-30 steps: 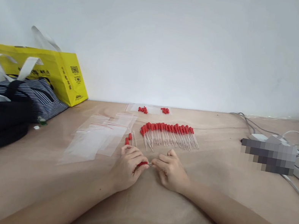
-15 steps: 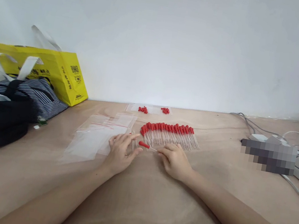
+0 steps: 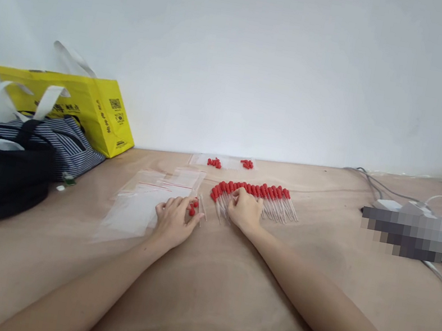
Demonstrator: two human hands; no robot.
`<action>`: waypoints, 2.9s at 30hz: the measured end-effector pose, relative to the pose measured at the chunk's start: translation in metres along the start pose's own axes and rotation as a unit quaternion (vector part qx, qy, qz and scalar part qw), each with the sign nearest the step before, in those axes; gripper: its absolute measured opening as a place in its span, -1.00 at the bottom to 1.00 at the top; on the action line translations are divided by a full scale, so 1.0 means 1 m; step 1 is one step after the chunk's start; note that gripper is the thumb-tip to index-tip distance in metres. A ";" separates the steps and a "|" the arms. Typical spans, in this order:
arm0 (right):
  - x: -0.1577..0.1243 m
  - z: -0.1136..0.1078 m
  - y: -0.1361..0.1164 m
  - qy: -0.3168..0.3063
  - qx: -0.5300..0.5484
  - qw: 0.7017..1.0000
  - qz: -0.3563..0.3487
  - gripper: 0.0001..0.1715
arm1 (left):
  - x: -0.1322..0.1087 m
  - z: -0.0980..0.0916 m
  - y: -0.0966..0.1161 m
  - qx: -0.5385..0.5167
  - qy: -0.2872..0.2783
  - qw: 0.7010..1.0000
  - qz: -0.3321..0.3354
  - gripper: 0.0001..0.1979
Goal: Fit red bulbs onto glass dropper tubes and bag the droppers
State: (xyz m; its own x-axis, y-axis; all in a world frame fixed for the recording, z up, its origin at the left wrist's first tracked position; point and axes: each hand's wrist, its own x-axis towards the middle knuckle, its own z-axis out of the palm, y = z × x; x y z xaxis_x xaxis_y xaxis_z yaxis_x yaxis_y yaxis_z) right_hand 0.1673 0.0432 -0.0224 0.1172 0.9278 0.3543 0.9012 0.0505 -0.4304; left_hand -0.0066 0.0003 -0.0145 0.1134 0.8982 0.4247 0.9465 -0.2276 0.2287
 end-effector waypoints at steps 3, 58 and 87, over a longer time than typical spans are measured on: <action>-0.002 -0.002 0.000 0.000 0.004 0.999 -0.034 -0.85 | 0.002 0.001 -0.003 -0.007 -0.008 1.000 -0.006 -0.72; -0.007 0.007 -0.088 -0.158 -0.141 0.973 -0.091 -0.72 | 0.006 -0.003 -0.009 0.044 0.016 0.997 -0.057 -0.75; -0.064 -0.041 0.042 -0.028 0.025 0.945 -0.325 -0.69 | -0.015 0.001 0.017 -0.129 -0.062 0.983 0.119 -0.80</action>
State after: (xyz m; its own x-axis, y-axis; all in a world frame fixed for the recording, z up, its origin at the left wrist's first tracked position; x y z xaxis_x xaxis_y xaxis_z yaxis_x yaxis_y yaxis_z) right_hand 0.2148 -0.0298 -0.0289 -0.4780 0.7128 0.5133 0.7540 0.6327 -0.1765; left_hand 0.0084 -0.0167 -0.0181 0.3725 0.8434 0.3872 0.7829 -0.5096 0.3569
